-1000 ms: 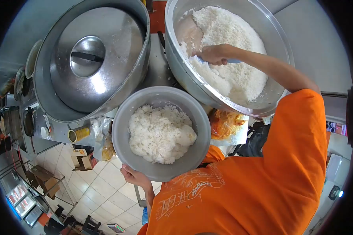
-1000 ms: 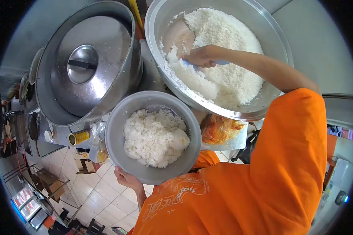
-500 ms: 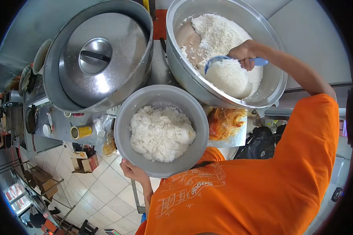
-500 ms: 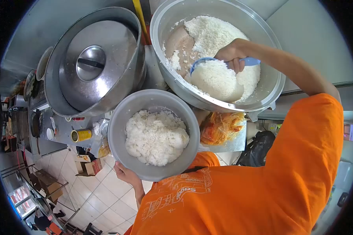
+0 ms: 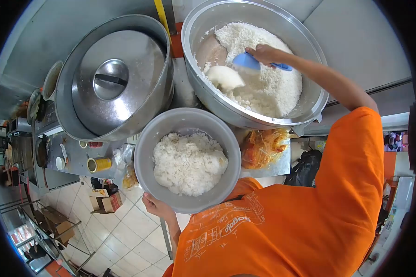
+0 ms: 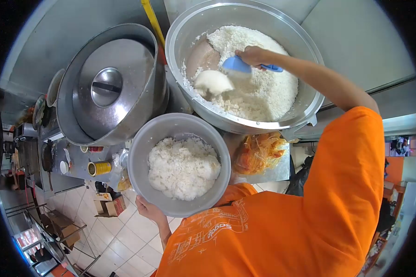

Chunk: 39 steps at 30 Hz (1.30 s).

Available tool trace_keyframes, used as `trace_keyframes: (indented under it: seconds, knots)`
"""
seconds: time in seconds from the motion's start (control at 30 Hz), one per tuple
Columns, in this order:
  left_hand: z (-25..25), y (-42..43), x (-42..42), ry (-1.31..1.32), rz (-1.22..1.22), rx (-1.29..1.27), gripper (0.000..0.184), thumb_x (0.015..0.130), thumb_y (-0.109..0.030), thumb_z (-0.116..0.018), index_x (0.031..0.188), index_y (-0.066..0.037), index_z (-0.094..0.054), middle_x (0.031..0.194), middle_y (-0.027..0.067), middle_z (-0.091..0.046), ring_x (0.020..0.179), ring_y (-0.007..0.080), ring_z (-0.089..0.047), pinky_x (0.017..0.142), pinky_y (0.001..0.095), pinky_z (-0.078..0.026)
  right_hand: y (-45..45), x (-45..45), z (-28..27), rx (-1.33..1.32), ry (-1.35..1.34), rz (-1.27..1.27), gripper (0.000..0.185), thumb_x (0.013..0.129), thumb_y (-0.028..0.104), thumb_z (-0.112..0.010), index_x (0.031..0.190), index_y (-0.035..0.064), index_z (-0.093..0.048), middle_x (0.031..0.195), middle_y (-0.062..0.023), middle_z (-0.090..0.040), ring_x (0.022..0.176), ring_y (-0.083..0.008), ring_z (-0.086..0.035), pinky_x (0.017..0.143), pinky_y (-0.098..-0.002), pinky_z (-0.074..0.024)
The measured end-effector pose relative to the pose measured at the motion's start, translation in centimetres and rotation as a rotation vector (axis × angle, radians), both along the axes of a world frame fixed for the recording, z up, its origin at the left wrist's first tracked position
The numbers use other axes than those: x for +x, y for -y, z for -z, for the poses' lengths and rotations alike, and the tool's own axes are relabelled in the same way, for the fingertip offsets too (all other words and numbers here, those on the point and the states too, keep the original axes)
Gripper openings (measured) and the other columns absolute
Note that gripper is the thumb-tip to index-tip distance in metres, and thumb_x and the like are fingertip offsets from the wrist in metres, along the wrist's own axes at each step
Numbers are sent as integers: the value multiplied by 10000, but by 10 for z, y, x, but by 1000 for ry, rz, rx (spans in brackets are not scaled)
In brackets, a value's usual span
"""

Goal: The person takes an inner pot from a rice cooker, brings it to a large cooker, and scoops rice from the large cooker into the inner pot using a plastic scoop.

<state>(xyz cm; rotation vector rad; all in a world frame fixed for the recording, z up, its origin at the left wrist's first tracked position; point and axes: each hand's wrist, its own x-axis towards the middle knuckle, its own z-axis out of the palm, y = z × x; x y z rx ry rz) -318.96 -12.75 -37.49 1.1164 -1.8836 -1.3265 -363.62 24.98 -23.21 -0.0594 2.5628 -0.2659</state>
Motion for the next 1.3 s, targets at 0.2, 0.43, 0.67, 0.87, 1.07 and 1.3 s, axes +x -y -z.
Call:
trace_keyframes:
  seconds: [0.2, 0.43, 0.67, 0.87, 1.07, 1.3]
  knots:
    - [7, 3, 4, 12, 26, 8, 368, 1027, -279, -442, 890, 30, -586, 821, 74, -554, 772, 175, -513, 739, 325, -420, 36, -11, 29, -89, -61, 23, 661, 1015, 486, -274, 834, -81, -562, 536, -161, -518, 421, -280, -568, 409, -416, -487]
    - [3, 3, -2, 70, -16, -12, 375, 1029, -281, -429, 889, 31, -583, 821, 80, -554, 782, 181, -513, 738, 336, -419, 40, -9, 69, -83, 544, -6, 487, 1021, 407, -265, 658, 112, -404, 532, 13, -312, 435, -139, -335, 453, -356, -392]
    - [-8, 0, -3, 131, -16, -21, 388, 1026, -284, -423, 850, 32, -563, 782, 77, -506, 780, 180, -490, 726, 341, -405, 59, 40, 8, 74, 828, -59, 371, 931, 382, -354, 657, 142, -424, 508, 75, -263, 404, -52, -264, 395, -235, -254]
    - [0, 4, -2, 93, -4, -15, 388, 1027, -286, -428, 834, 27, -552, 775, 73, -501, 756, 175, -479, 719, 334, -401, 46, 35, -22, 146, 1073, -56, 404, 934, 424, -367, 626, 164, -375, 495, 79, -272, 376, -20, -263, 351, -223, -252]
    - [-8, 1, -3, 132, 19, -55, 398, 1037, -289, -417, 807, 17, -527, 757, 58, -474, 721, 164, -452, 691, 329, -386, 16, 43, -42, -252, 1183, 65, 403, 908, 409, -371, 583, 176, -329, 460, 73, -268, 353, -31, -259, 300, -224, -253]
    - [-10, 2, -7, 102, 45, -95, 383, 1039, -281, -423, 869, 37, -552, 771, 56, -486, 733, 164, -458, 701, 324, -394, 66, 145, -122, -642, 162, 60, 546, 996, 496, -314, 764, 63, -553, 494, 13, -360, 363, -77, -374, 332, -242, -350]
